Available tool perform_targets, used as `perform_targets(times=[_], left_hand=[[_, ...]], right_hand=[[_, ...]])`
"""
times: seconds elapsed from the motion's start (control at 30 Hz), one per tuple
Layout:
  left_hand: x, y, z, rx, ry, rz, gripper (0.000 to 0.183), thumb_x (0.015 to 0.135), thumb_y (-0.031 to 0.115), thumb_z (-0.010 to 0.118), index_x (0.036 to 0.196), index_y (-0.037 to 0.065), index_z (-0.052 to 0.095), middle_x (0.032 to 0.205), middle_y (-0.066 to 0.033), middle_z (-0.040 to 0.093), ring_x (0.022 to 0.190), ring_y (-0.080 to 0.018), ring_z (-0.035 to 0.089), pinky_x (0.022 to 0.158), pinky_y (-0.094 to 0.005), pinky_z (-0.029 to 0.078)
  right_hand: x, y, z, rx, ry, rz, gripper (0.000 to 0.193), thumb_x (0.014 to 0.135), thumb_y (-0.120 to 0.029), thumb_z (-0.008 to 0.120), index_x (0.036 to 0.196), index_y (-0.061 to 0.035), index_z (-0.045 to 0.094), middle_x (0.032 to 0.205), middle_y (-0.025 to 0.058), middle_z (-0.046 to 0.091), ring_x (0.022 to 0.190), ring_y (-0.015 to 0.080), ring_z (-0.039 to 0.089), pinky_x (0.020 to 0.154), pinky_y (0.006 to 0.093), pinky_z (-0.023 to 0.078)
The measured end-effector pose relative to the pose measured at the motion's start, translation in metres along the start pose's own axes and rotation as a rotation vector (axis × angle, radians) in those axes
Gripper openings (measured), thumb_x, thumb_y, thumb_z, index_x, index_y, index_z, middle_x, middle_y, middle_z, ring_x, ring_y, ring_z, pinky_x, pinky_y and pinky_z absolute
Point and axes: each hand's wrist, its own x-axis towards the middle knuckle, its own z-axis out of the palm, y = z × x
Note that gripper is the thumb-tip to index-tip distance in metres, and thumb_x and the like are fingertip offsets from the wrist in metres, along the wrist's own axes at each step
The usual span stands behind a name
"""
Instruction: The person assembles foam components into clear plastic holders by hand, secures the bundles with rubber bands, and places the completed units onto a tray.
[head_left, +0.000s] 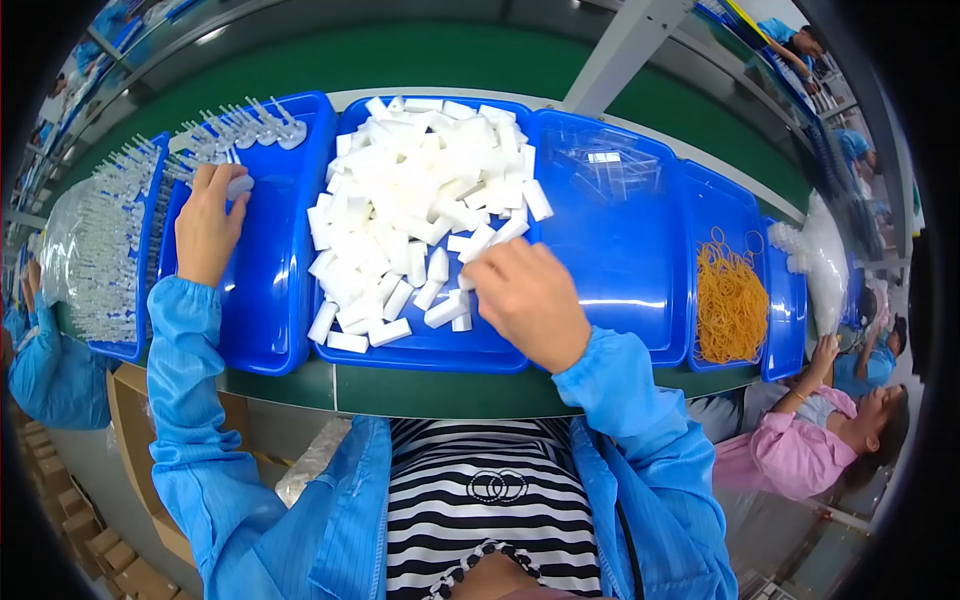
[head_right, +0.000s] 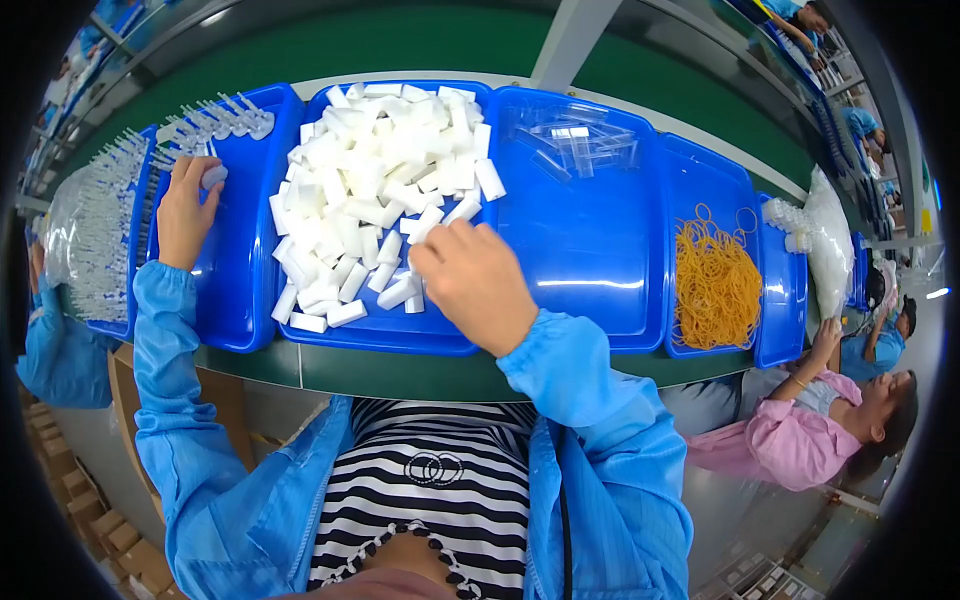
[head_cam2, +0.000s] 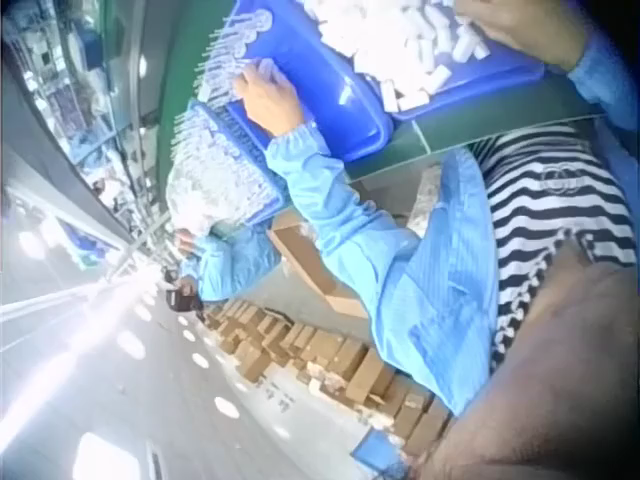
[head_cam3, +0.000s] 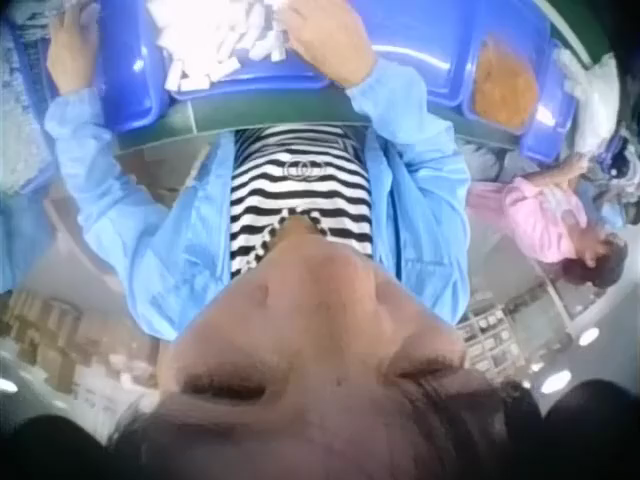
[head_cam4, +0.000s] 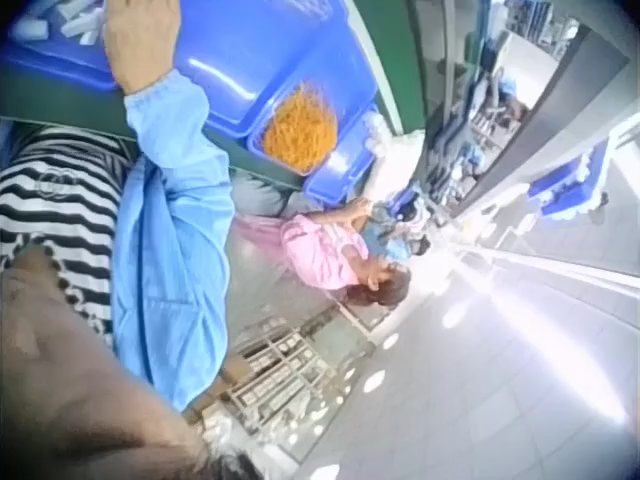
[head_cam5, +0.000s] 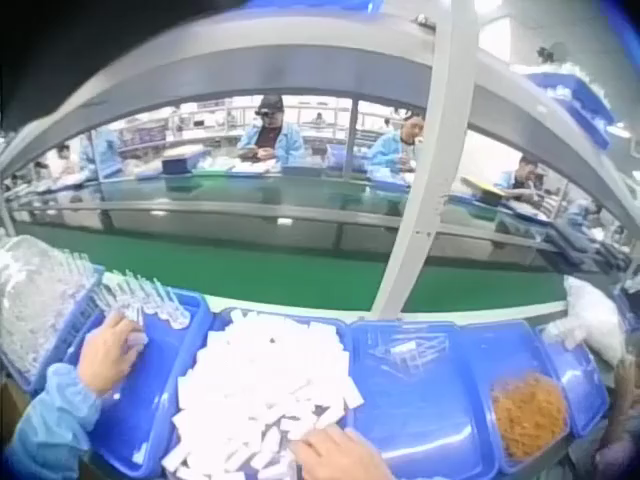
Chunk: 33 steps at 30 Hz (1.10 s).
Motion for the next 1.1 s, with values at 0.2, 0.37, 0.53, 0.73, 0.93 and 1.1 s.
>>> perform_targets(times=[0.2, 0.37, 0.53, 0.73, 0.93, 1.1], left_hand=[[-0.014, 0.010, -0.014, 0.056, 0.126, 0.007, 0.018, 0.089, 0.007, 0.065, 0.107, 0.009, 0.062, 0.104, -0.0093, 0.062, 0.088, -0.0324, 0.065, 0.072, -0.0388, 0.053], [-0.051, 0.073, -0.045, -0.173, 0.376, 0.050, 0.031, 0.078, -0.008, 0.071, 0.105, 0.007, 0.064, 0.103, -0.0106, 0.063, 0.089, -0.0245, 0.063, 0.072, -0.0347, 0.052], [-0.119, 0.155, -0.019, -0.507, 0.325, 0.224, 0.038, 0.073, -0.009, 0.076, 0.106, 0.003, 0.062, 0.103, -0.0121, 0.058, 0.095, -0.0255, 0.057, 0.084, -0.0335, 0.048], [-0.126, 0.213, 0.023, -0.770, 0.189, 0.047, 0.036, 0.071, -0.010, 0.076, 0.102, 0.004, 0.064, 0.100, -0.0125, 0.059, 0.088, -0.0240, 0.060, 0.078, -0.0308, 0.049], [-0.109, 0.229, 0.030, -0.883, 0.144, 0.083, 0.035, 0.071, -0.009, 0.077, 0.101, 0.004, 0.066, 0.098, -0.0113, 0.059, 0.083, -0.0238, 0.062, 0.068, -0.0303, 0.050], [-0.109, 0.236, 0.033, -0.874, 0.084, 0.153, 0.034, 0.071, -0.011, 0.077, 0.100, 0.004, 0.065, 0.098, -0.0117, 0.059, 0.086, -0.0234, 0.061, 0.072, -0.0296, 0.050]], right_hand=[[-0.001, -0.008, 0.006, -0.053, -0.062, -0.062, 0.027, 0.075, -0.007, 0.063, 0.102, -0.0033, 0.060, 0.092, 0.0073, 0.059, 0.086, 0.0227, 0.059, 0.074, 0.0310, 0.050], [-0.004, -0.010, 0.007, -0.072, -0.088, -0.069, 0.028, 0.077, -0.008, 0.062, 0.104, -0.0038, 0.060, 0.094, 0.0069, 0.059, 0.087, 0.0221, 0.058, 0.073, 0.0319, 0.048], [0.003, -0.008, 0.002, -0.038, -0.062, -0.070, 0.030, 0.075, -0.005, 0.064, 0.105, -0.0041, 0.061, 0.090, 0.0068, 0.059, 0.087, 0.0239, 0.059, 0.070, 0.0327, 0.047], [0.002, -0.016, -0.037, 0.710, 0.107, 0.419, 0.027, 0.078, -0.001, 0.072, 0.104, -0.0042, 0.064, 0.094, 0.0084, 0.060, 0.077, 0.0196, 0.061, 0.063, 0.0312, 0.051], [-0.023, -0.025, -0.052, 0.929, 0.164, 0.457, 0.031, 0.084, 0.003, 0.069, 0.115, -0.0007, 0.064, 0.097, 0.0103, 0.060, 0.079, 0.0171, 0.064, 0.067, 0.0287, 0.054], [-0.035, -0.009, -0.065, 0.884, 0.048, 0.417, 0.029, 0.083, 0.006, 0.068, 0.111, 0.0000, 0.065, 0.104, 0.0095, 0.061, 0.078, 0.0137, 0.062, 0.069, 0.0263, 0.053]])
